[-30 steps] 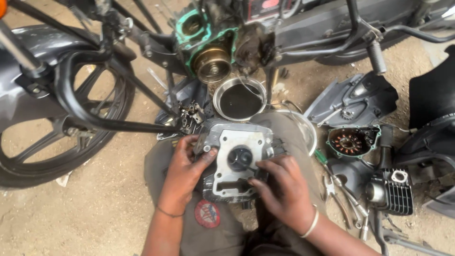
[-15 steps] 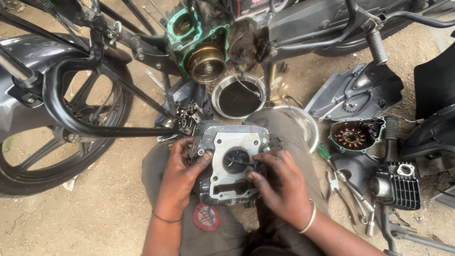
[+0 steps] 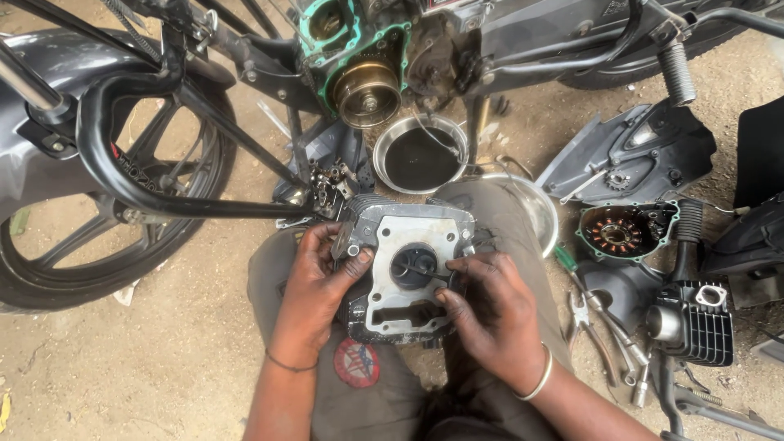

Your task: The person sits on the ground repairing a motorcycle engine. They tap a component with a hammer and punch, handle small fasteners into a metal tray, then fit a piston into the cylinder by hand, pressing and rotating it while holding the cylinder on their lap.

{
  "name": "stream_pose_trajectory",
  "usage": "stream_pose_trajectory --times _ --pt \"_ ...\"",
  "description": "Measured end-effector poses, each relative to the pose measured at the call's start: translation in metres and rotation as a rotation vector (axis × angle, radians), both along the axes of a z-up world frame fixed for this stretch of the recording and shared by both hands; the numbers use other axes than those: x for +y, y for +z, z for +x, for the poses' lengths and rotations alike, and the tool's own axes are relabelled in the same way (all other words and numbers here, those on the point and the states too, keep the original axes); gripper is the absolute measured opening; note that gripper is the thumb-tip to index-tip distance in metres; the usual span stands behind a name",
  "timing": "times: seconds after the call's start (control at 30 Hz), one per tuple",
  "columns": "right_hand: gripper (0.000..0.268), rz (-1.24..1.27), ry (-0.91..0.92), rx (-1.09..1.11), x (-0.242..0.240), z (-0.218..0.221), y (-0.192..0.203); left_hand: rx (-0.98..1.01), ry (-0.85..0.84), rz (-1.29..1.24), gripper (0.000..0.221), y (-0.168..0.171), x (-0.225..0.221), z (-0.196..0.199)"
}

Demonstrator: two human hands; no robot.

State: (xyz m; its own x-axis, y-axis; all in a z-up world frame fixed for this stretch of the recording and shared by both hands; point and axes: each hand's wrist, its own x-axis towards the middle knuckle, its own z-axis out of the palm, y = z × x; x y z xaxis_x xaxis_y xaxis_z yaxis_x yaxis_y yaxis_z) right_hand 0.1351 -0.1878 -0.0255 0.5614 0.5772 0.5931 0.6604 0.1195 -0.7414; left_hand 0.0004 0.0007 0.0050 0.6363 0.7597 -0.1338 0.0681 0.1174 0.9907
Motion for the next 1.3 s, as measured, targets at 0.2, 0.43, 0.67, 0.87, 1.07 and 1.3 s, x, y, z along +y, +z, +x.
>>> stream_pose_trajectory --times 0.2,0.43,0.67,0.87,1.07,1.3 --pt "0.035 0.012 0.019 0.015 0.000 -0.001 -0.001 0.006 0.000 0.010 0.056 0.003 -0.002 0.000" --pt "0.034 -0.002 0.007 0.047 0.000 -0.003 0.000 0.003 0.001 -0.002 0.056 0.002 -0.002 0.000" --pt "0.035 -0.014 -0.007 0.017 0.001 -0.004 0.001 -0.009 -0.006 0.014 0.056 0.002 -0.001 0.000" --pt "0.037 -0.014 -0.023 -0.071 0.001 0.001 0.011 -0.010 -0.014 0.030 0.055 0.000 -0.001 -0.001" --pt "0.048 -0.197 0.037 -0.171 0.005 0.021 0.032 0.043 0.007 0.033 0.054 0.005 -0.003 0.001" --pt "0.147 -0.402 0.172 0.043 0.038 0.066 0.023 -0.003 -0.060 0.064 0.057 0.004 -0.001 -0.002"
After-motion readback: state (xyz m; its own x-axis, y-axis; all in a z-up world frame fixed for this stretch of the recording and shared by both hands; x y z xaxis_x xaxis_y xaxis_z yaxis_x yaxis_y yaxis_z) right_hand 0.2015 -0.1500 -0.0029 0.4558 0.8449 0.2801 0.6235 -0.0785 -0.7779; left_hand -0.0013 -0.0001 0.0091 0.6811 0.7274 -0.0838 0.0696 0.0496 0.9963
